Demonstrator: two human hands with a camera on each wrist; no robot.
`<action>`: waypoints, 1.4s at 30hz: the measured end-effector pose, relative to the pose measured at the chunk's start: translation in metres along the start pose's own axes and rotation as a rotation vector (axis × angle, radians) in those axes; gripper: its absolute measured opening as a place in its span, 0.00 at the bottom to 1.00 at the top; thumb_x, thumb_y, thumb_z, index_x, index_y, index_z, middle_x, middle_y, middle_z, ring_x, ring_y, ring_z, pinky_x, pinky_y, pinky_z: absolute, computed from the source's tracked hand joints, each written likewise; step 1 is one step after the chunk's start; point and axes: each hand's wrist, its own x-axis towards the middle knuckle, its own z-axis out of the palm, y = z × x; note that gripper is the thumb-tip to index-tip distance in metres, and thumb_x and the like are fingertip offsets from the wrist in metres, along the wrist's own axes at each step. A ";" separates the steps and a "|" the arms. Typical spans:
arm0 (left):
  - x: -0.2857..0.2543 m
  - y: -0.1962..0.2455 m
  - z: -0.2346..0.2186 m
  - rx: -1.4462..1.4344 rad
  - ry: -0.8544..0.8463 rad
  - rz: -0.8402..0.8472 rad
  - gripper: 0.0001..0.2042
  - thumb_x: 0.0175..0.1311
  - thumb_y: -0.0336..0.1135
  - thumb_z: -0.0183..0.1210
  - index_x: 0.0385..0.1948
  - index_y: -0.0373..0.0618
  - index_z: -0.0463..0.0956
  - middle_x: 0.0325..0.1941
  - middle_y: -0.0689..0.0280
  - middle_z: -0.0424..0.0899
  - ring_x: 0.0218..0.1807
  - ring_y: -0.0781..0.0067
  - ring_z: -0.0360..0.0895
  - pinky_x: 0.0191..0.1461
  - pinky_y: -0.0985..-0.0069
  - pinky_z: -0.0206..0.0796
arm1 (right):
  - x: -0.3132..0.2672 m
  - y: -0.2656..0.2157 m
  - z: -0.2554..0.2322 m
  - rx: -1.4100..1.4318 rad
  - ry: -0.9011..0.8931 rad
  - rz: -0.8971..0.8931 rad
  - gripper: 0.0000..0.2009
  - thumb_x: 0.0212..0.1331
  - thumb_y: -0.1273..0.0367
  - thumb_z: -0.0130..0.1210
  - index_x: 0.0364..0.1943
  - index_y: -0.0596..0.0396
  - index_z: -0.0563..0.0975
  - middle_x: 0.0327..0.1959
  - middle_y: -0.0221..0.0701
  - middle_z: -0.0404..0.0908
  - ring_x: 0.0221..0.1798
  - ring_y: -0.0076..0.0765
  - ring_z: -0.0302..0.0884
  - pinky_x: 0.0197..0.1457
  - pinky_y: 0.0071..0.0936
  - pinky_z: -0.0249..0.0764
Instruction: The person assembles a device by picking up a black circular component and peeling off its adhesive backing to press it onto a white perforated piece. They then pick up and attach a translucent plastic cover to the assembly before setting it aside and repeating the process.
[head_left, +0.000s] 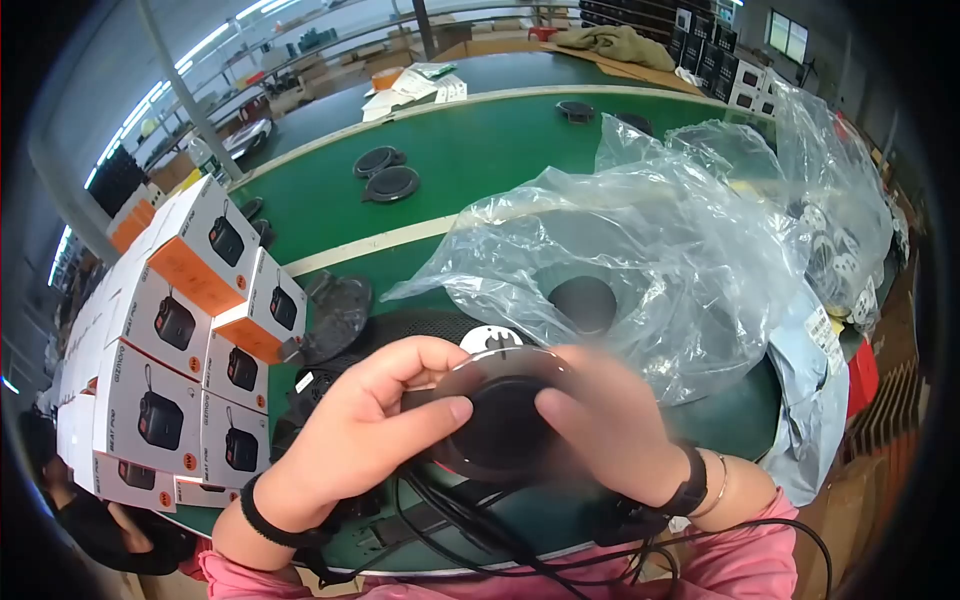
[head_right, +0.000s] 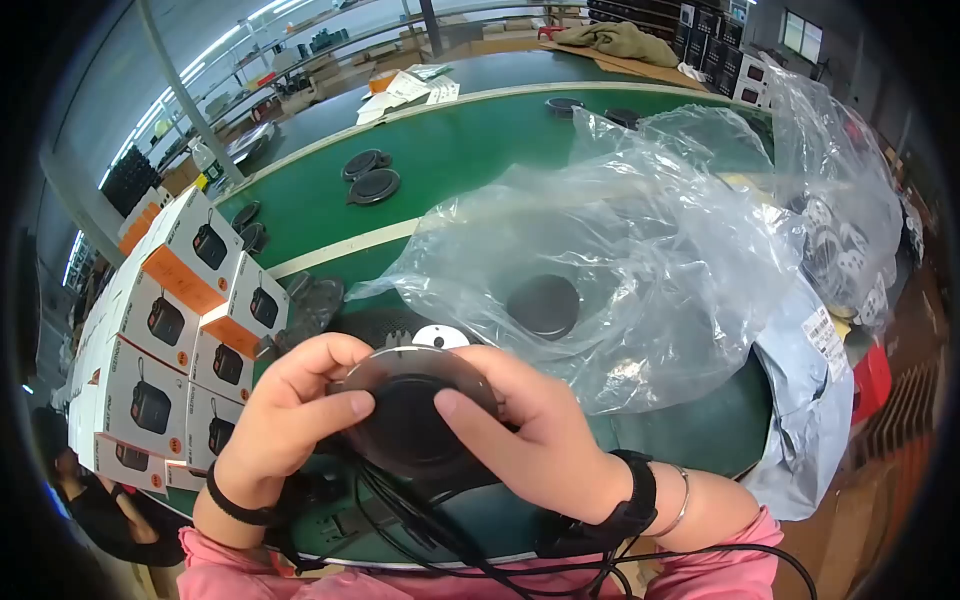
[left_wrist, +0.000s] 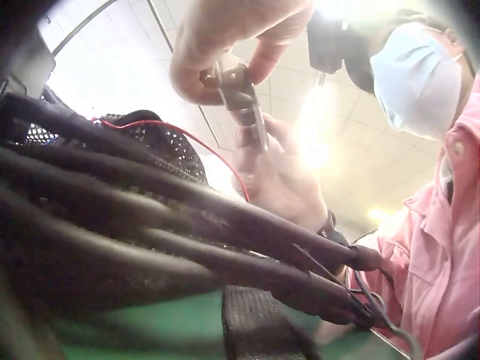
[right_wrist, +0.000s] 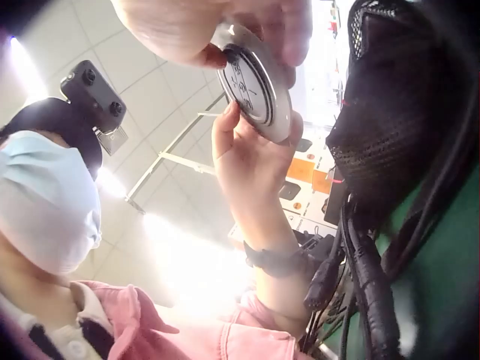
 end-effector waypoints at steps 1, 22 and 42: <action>0.001 0.001 0.000 -0.017 0.021 -0.010 0.12 0.51 0.21 0.51 0.39 0.38 0.67 0.40 0.67 0.73 0.43 0.80 0.69 0.46 0.83 0.60 | 0.000 0.000 -0.001 0.000 0.002 0.001 0.16 0.58 0.72 0.45 0.50 0.60 0.65 0.36 0.26 0.72 0.36 0.15 0.68 0.37 0.15 0.67; 0.190 -0.033 -0.265 0.392 0.847 -0.203 0.14 0.53 0.41 0.54 0.34 0.42 0.70 0.29 0.64 0.70 0.25 0.70 0.67 0.28 0.72 0.65 | -0.001 0.002 -0.002 0.316 0.007 0.258 0.14 0.61 0.67 0.38 0.49 0.55 0.64 0.31 0.28 0.74 0.28 0.17 0.68 0.32 0.14 0.64; 0.033 0.072 0.024 0.772 0.372 0.539 0.17 0.51 0.38 0.46 0.40 0.39 0.73 0.45 0.62 0.74 0.46 0.72 0.69 0.45 0.79 0.59 | 0.039 0.036 -0.072 -0.883 0.236 -0.177 0.13 0.41 0.70 0.53 0.33 0.60 0.72 0.33 0.40 0.73 0.38 0.46 0.69 0.42 0.35 0.66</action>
